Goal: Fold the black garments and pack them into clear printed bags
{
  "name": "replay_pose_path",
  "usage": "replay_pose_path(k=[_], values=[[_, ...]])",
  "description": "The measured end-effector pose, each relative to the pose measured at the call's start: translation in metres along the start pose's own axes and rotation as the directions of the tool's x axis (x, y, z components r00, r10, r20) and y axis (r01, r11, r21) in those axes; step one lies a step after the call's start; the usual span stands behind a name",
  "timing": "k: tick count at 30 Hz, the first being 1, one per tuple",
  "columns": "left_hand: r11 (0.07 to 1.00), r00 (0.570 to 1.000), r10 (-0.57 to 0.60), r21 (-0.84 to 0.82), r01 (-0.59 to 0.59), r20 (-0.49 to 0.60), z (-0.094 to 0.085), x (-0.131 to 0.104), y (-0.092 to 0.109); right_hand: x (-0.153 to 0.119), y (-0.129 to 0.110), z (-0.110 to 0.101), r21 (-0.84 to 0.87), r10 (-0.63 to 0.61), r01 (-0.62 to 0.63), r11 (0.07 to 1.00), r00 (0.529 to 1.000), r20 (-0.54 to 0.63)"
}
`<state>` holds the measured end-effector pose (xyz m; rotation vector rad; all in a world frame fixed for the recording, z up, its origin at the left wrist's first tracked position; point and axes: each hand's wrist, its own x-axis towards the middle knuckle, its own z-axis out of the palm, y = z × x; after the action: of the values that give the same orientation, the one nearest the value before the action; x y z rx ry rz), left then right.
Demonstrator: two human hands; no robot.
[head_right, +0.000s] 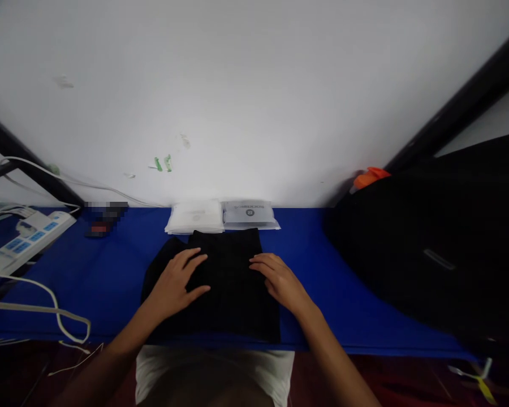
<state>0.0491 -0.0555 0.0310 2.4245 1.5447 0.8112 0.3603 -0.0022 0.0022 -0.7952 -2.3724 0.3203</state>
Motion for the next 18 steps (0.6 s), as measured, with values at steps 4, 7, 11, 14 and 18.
replay_pose_path(k=[4, 7, 11, 14, 18], values=[[0.99, 0.99, -0.135, 0.045, 0.133, 0.032, 0.006, 0.005, 0.002, -0.004, 0.001, -0.003, 0.007, 0.017, -0.017, 1.0, 1.0, -0.009], [0.972, 0.971, -0.236, 0.003, 0.236, 0.035, -0.005, -0.003, -0.009, -0.009, 0.006, -0.003, 0.028, 0.023, -0.022, 0.999, 1.0, -0.018], [0.875, 0.873, -0.485, -0.032, 0.484, -0.045, -0.018, -0.023, -0.03, -0.011, 0.01, -0.002, 0.029, 0.03, -0.029, 0.999, 0.999, -0.033], [0.813, 0.802, -0.556, 0.06, 0.579, -0.218, -0.023, -0.033, -0.043, -0.01, 0.01, -0.004, 0.027, 0.032, -0.032, 0.999, 0.999, -0.022], [0.913, 0.911, -0.262, 0.225, 0.341, -0.318, -0.027, -0.028, -0.04, -0.007, 0.006, -0.012, 0.038, 0.059, -0.059, 0.998, 0.998, 0.006]])
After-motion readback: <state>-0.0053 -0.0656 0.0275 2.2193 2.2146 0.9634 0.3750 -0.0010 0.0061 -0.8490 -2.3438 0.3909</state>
